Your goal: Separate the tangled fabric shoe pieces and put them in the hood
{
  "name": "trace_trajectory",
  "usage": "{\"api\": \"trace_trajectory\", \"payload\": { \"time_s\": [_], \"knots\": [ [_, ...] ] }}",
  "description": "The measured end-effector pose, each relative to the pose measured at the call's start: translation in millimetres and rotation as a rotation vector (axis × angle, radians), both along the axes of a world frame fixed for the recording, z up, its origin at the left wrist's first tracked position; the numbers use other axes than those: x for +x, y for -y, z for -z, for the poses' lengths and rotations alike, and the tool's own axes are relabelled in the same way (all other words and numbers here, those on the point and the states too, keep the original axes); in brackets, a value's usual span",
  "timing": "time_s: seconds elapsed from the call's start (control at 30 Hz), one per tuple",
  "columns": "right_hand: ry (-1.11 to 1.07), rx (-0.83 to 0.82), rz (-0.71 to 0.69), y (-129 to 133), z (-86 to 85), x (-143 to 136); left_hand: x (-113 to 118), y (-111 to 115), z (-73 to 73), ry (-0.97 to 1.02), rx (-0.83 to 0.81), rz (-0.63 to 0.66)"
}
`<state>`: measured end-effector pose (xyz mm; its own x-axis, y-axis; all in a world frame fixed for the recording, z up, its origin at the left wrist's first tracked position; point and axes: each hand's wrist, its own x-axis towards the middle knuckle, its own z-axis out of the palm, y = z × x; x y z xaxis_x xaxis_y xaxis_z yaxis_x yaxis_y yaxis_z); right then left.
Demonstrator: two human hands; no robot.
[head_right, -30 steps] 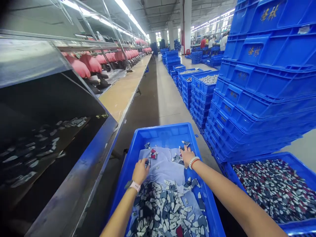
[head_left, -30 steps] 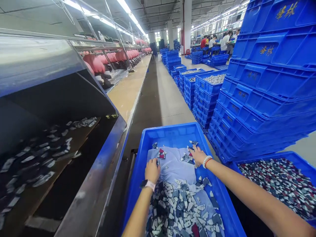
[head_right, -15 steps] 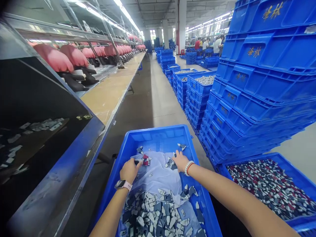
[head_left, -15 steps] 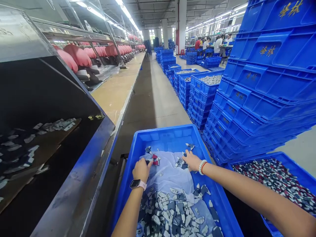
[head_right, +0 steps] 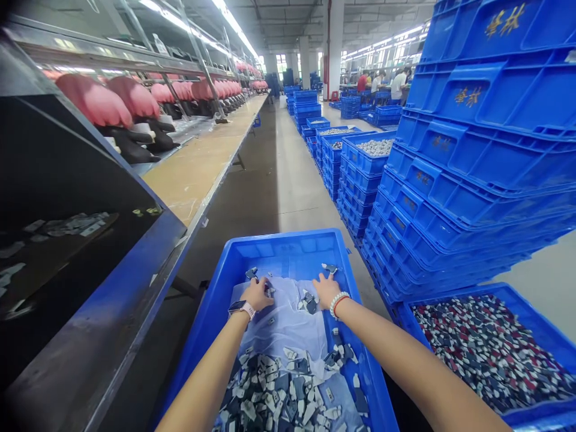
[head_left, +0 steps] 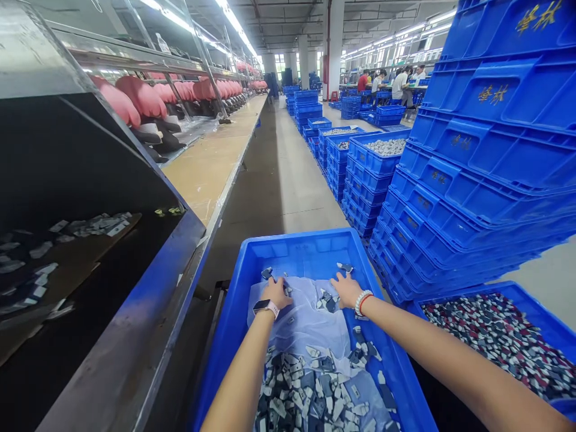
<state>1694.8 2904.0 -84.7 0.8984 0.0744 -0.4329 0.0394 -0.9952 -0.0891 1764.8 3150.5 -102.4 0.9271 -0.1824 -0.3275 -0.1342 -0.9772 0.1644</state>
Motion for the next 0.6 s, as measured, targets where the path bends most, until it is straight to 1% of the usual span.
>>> {"api": "trace_trajectory", "payload": {
  "time_s": [0.07,0.17,0.3,0.37,0.43,0.53,0.6],
  "knots": [
    [0.002,-0.001,0.001,-2.3,-0.3,-0.6,4.4,-0.7,4.8,-0.007,0.001,0.000],
    [0.025,0.012,0.023,-2.3,-0.6,-1.1,5.8,-4.6,7.7,0.006,-0.014,-0.004],
    [0.099,0.019,0.115,3.8,-2.5,2.3,-3.8,-11.2,7.2,0.094,-0.030,-0.050],
    [0.147,0.035,0.109,4.4,-5.4,2.8,-11.9,-11.8,7.2,0.148,-0.033,-0.060],
    [0.188,0.074,0.020,0.6,-9.1,-0.3,-20.1,-10.0,8.1,0.196,-0.036,-0.052],
    [0.183,0.129,-0.205,-10.8,-12.0,-10.9,-30.3,-5.9,10.8,0.255,-0.036,-0.048],
    [0.138,0.131,-0.326,-17.3,-10.2,-17.6,-35.3,-4.5,13.3,0.288,-0.042,-0.059]
  ]
}}
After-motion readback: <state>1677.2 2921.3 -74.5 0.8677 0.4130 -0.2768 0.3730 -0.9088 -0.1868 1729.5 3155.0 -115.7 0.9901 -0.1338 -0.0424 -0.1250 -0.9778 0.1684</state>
